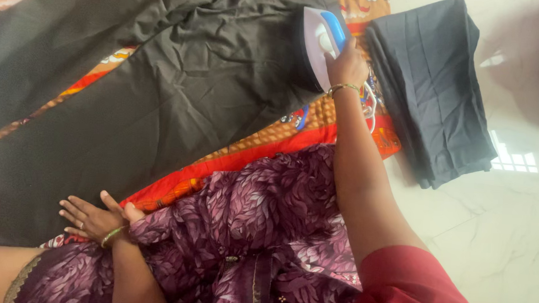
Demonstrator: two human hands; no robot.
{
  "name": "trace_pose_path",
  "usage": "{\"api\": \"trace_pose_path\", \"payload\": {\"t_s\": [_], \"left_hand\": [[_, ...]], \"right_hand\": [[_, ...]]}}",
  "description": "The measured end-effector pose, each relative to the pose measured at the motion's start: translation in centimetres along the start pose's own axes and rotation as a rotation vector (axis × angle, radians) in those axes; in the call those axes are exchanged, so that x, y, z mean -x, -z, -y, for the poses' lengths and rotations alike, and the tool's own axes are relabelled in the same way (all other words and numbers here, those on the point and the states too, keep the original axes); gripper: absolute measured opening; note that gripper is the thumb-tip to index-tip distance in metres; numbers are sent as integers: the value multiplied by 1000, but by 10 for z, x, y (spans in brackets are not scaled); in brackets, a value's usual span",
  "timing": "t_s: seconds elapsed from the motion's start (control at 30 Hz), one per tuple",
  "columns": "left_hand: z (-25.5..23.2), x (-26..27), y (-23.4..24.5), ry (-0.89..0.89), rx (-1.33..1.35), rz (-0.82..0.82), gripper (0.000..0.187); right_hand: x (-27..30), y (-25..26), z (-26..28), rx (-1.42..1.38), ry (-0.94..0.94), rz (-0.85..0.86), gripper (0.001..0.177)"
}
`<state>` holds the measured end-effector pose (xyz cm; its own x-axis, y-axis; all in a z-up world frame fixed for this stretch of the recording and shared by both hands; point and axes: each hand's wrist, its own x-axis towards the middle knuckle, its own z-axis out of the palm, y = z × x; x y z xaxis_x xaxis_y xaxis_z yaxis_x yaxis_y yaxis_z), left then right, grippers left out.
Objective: The person irons a pair of black trousers laid out on a patterned mat on the floor. They use a handheld electric iron, moving it back and forth over the fabric while smoothing the material with their other hand.
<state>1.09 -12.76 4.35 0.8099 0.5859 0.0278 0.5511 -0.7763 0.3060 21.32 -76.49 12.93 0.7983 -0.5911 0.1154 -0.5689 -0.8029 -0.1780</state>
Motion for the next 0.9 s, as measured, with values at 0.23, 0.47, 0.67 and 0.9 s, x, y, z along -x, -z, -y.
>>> {"api": "trace_pose_path", "payload": {"t_s": [0.23, 0.47, 0.67, 0.9], "left_hand": [[-29, -3, 25, 27, -3, 27, 83], [-24, -4, 19, 59, -37, 42, 82], [-18, -7, 10, 45, -48, 26, 81], [-12, -4, 9, 11, -24, -1, 81]], "right_hand": [[2, -6, -2, 46, -3, 48, 49], [-16, -30, 2, 64, -37, -50, 42], [-27, -29, 14, 34, -31, -69, 54], [7, -15, 8, -32, 49, 20, 51]]}}
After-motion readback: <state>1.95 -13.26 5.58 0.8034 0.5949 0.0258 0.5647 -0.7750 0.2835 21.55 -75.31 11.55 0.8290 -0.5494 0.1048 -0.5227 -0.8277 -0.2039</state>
